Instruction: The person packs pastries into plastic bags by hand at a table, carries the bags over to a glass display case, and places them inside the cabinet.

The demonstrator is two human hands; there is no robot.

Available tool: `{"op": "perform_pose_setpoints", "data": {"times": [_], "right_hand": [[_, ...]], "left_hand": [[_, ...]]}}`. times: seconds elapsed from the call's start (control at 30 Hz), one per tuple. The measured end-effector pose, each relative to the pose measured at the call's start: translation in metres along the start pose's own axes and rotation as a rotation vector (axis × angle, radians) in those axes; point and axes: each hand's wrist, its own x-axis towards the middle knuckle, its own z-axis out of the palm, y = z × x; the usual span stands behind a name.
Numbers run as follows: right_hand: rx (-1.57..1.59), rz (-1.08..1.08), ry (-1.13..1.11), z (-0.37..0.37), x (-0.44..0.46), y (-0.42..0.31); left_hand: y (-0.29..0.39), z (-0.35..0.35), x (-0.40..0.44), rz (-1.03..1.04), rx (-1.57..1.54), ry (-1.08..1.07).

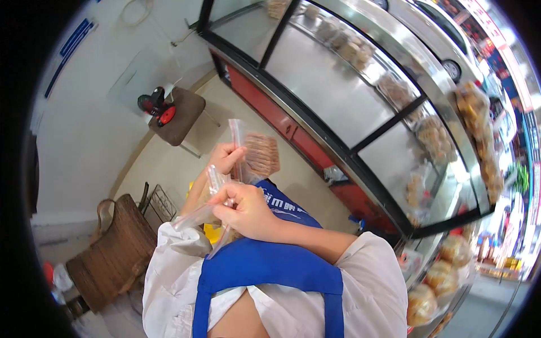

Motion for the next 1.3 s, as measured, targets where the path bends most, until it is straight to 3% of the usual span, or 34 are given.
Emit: {"op": "perform_pose_setpoints", "data": {"times": [0.07, 0.1, 0.13, 0.17, 0.33, 0.4, 0.6, 0.67, 0.7, 0.77, 0.8, 0.9, 0.93, 0.97, 1.0, 1.17, 1.3], "right_hand": [[0.202, 0.163, -0.134, -0.01, 0.028, -0.018], [0.22, 0.178, -0.181, -0.017, 0.044, -0.02], [0.216, 0.187, -0.201, -0.023, 0.06, -0.026], [0.193, 0.224, -0.262, -0.028, 0.076, -0.033], [0.039, 0.201, -0.516, -0.056, 0.17, -0.051], [-0.228, -0.029, -0.72, -0.067, 0.216, -0.066], [-0.437, -0.08, -1.087, -0.072, 0.337, -0.098], [-0.264, 0.053, -1.263, -0.078, 0.384, -0.105], [-0.216, 0.239, -1.29, -0.084, 0.415, -0.11], [0.065, 0.044, -1.044, -0.09, 0.505, -0.074], [-0.088, 0.056, -0.823, -0.094, 0.564, -0.07], [-1.052, -0.408, -0.253, -0.119, 0.751, 0.021], [-1.201, -0.439, -0.208, -0.128, 0.8, 0.048], [-1.481, -0.33, -0.174, -0.126, 0.824, 0.044], [-1.696, -0.412, -0.179, -0.134, 0.863, 0.054], [-2.116, -0.45, -0.115, -0.157, 0.996, 0.078], [-2.233, -0.51, -0.255, -0.173, 1.045, 0.09]], "left_hand": [[0.004, -0.007, 0.021, -0.026, -0.084, -0.031], [0.009, -0.015, 0.032, -0.004, -0.156, -0.146], [0.014, -0.021, 0.04, 0.021, -0.227, -0.268], [0.02, -0.028, 0.049, 0.021, -0.235, -0.249], [0.032, -0.075, 0.113, -0.154, -0.395, -0.547], [0.03, -0.104, 0.138, -0.092, -0.372, -0.523], [0.015, -0.185, 0.186, 0.035, -0.307, -0.574], [0.009, -0.213, 0.197, 0.016, -0.228, -0.541], [0.005, -0.226, 0.202, 0.013, -0.148, -0.504], [0.005, -0.248, 0.209, 0.005, -0.185, -0.434], [0.003, -0.258, 0.213, -0.009, -0.223, -0.371], [-0.011, -0.289, 0.226, -0.096, -0.263, -0.314], [-0.014, -0.298, 0.226, -0.154, -0.246, -0.286], [-0.018, -0.307, 0.228, -0.157, -0.299, -0.234], [-0.029, -0.316, 0.233, -0.105, -0.347, -0.174], [-0.022, -0.357, 0.254, -0.197, -0.428, 0.032], [-0.012, -0.374, 0.284, -0.233, -0.578, 0.144]]}}
